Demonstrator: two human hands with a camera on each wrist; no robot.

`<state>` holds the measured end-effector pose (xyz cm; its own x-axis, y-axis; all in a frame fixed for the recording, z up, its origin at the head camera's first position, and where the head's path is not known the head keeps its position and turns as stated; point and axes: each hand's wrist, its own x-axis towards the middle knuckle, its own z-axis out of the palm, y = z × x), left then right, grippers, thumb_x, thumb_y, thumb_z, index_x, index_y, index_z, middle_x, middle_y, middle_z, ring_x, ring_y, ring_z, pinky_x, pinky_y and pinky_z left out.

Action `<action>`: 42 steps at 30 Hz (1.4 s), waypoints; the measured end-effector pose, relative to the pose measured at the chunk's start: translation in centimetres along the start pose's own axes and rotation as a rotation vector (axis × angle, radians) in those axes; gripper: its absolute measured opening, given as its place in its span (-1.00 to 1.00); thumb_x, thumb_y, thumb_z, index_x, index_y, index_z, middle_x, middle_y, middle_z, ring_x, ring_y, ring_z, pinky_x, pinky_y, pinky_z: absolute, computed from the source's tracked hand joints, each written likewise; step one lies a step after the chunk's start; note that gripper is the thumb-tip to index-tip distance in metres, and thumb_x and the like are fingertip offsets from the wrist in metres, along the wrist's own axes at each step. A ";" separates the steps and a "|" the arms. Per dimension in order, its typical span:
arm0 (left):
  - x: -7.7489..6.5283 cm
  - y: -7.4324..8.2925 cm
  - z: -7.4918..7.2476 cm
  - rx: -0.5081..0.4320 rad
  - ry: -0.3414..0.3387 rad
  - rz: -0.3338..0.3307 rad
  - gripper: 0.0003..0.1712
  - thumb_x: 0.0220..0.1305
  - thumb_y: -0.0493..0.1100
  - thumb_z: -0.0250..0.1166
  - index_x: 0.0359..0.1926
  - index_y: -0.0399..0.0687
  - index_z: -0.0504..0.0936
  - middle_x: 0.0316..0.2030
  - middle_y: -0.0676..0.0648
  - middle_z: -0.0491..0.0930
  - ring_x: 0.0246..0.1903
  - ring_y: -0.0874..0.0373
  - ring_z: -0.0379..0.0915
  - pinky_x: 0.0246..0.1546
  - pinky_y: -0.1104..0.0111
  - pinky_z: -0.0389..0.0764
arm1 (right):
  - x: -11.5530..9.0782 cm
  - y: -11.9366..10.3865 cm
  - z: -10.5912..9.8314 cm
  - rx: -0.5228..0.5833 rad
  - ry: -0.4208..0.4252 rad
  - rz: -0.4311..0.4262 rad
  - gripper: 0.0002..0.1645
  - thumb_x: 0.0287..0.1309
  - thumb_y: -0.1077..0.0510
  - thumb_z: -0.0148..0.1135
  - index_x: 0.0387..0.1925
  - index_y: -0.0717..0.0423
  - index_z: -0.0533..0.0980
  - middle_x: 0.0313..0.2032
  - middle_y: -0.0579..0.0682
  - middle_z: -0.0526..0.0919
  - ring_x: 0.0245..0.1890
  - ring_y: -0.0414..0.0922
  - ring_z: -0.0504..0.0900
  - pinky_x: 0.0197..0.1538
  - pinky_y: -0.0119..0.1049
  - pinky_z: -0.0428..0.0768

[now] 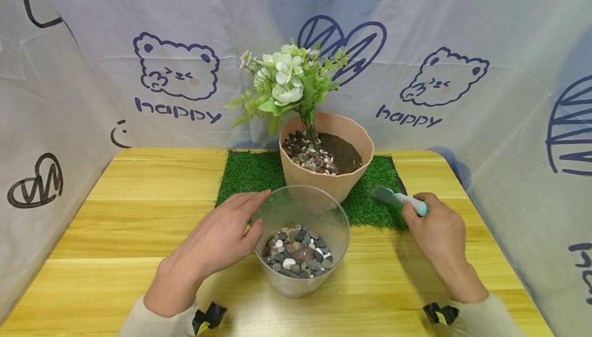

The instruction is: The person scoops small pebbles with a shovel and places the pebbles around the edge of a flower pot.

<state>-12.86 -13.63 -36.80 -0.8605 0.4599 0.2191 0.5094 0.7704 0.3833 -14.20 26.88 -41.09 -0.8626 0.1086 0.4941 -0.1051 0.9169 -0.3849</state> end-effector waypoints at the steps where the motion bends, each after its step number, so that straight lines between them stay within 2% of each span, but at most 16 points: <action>1: 0.0 0.0 0.0 -0.001 -0.001 -0.002 -0.33 0.51 -0.11 0.18 0.56 -0.18 0.36 0.44 -0.21 0.48 0.45 -0.14 0.38 0.51 -0.04 0.42 | 0.2 -0.1 -0.1 -0.002 -0.007 0.003 -0.70 0.35 0.14 0.23 -0.13 0.34 0.67 -0.65 0.08 0.61 -0.77 -0.15 0.28 -0.71 -0.26 0.22; 6: -0.1 -0.1 0.0 -0.005 -0.002 -0.002 -0.34 0.53 -0.10 0.14 0.56 -0.17 0.35 0.44 -0.21 0.48 0.45 -0.15 0.39 0.51 -0.05 0.42 | 0.9 -0.3 -0.5 -0.029 -0.052 0.007 -0.66 0.38 0.10 0.22 -0.13 0.37 0.64 -0.71 0.04 0.54 -0.79 -0.13 0.26 -0.74 -0.26 0.20; 12: -0.1 0.0 0.1 -0.011 -0.007 -0.007 -0.34 0.53 -0.10 0.13 0.57 -0.15 0.35 0.44 -0.21 0.48 0.45 -0.14 0.39 0.50 -0.06 0.43 | 1.5 -0.1 -0.9 -0.025 -0.126 0.010 -0.66 0.37 0.11 0.32 -0.05 0.35 0.59 -0.56 0.13 0.64 -0.75 -0.12 0.33 -0.70 -0.25 0.25; 16: 0.0 0.1 0.1 -0.015 -0.009 -0.007 -0.33 0.53 -0.08 0.16 0.57 -0.13 0.36 0.44 -0.21 0.48 0.45 -0.15 0.39 0.50 -0.06 0.43 | 2.0 0.0 -1.8 -0.021 -0.094 0.006 -0.69 0.35 0.08 0.34 -0.15 0.30 0.61 -0.62 0.09 0.61 -0.76 -0.13 0.31 -0.69 -0.26 0.25; 22: 0.1 0.2 0.1 -0.013 -0.010 -0.001 -0.34 0.52 -0.07 0.15 0.56 -0.14 0.37 0.44 -0.21 0.49 0.45 -0.15 0.39 0.50 -0.05 0.42 | 3.3 -1.2 -5.8 0.007 0.053 0.069 -0.63 0.26 -0.03 0.38 -0.34 0.25 0.65 -0.69 0.01 0.56 -0.75 -0.14 0.31 -0.65 -0.29 0.27; 23: 0.0 0.1 0.1 -0.012 -0.008 0.000 -0.33 0.52 -0.07 0.16 0.56 -0.15 0.37 0.43 -0.21 0.49 0.44 -0.15 0.39 0.50 -0.04 0.43 | 3.5 -1.6 -6.6 0.022 0.060 0.090 -0.63 0.25 -0.04 0.39 -0.34 0.23 0.67 -0.69 -0.06 0.57 -0.75 -0.17 0.33 -0.66 -0.31 0.28; 27: -0.1 0.1 0.0 -0.009 -0.003 0.002 -0.33 0.51 -0.08 0.17 0.56 -0.16 0.37 0.42 -0.21 0.50 0.44 -0.13 0.40 0.50 -0.04 0.43 | 4.0 -3.4 -10.0 0.164 0.028 0.181 -0.66 0.31 -0.01 0.41 -0.26 0.24 0.69 -0.67 -0.40 0.58 -0.74 -0.35 0.51 -0.65 -0.50 0.48; 29: -0.1 0.1 0.0 -0.008 -0.003 0.002 -0.33 0.51 -0.08 0.17 0.56 -0.15 0.37 0.42 -0.21 0.50 0.44 -0.13 0.40 0.50 -0.04 0.44 | 4.0 -4.3 -11.4 0.269 0.001 0.215 -0.72 0.34 0.04 0.41 -0.23 0.21 0.68 -0.64 -0.49 0.59 -0.72 -0.38 0.58 -0.62 -0.54 0.57; 30: -0.1 0.1 0.0 -0.009 -0.003 0.002 -0.33 0.51 -0.08 0.17 0.56 -0.15 0.37 0.42 -0.21 0.50 0.44 -0.13 0.40 0.49 -0.04 0.44 | 4.0 -4.7 -11.9 0.309 -0.008 0.215 -0.77 0.35 0.07 0.40 -0.23 0.20 0.67 -0.63 -0.46 0.61 -0.71 -0.35 0.59 -0.60 -0.53 0.59; 33: -0.2 0.1 0.0 -0.008 -0.004 0.000 -0.33 0.51 -0.09 0.17 0.56 -0.15 0.37 0.42 -0.21 0.50 0.44 -0.13 0.40 0.49 -0.04 0.44 | 3.8 -5.9 -13.0 0.383 -0.017 0.177 -0.90 0.33 0.18 0.41 -0.27 0.13 0.64 -0.59 -0.28 0.63 -0.69 -0.24 0.58 -0.59 -0.50 0.59; 37: -0.2 0.0 0.0 -0.006 -0.004 -0.005 -0.33 0.51 -0.09 0.18 0.56 -0.15 0.37 0.42 -0.21 0.50 0.44 -0.13 0.39 0.50 -0.04 0.44 | 3.7 -7.8 -13.3 0.458 -0.035 0.028 -0.92 0.27 0.33 0.41 -0.34 0.15 0.66 -0.58 -0.17 0.66 -0.70 -0.22 0.59 -0.60 -0.48 0.61; 39: -0.1 0.0 0.0 -0.005 -0.005 -0.007 -0.33 0.51 -0.08 0.18 0.56 -0.15 0.36 0.42 -0.21 0.50 0.44 -0.13 0.39 0.50 -0.04 0.43 | 3.6 -8.9 -13.0 0.489 -0.079 -0.045 -0.92 0.25 0.36 0.42 -0.33 0.17 0.67 -0.58 -0.16 0.69 -0.68 -0.24 0.62 -0.58 -0.48 0.63; 42: -0.1 0.0 -0.1 -0.005 -0.008 -0.008 -0.32 0.52 -0.07 0.17 0.56 -0.16 0.36 0.43 -0.22 0.49 0.45 -0.14 0.38 0.51 -0.04 0.42 | 3.5 -10.5 -12.2 0.478 -0.165 -0.145 -0.88 0.24 0.33 0.45 -0.30 0.06 0.68 -0.59 -0.17 0.68 -0.67 -0.24 0.61 -0.59 -0.47 0.58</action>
<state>-12.80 -13.76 -36.73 -0.8643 0.4572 0.2094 0.5027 0.7720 0.3891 -10.09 22.37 -25.81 -0.8849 -0.1038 0.4540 -0.4099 0.6363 -0.6535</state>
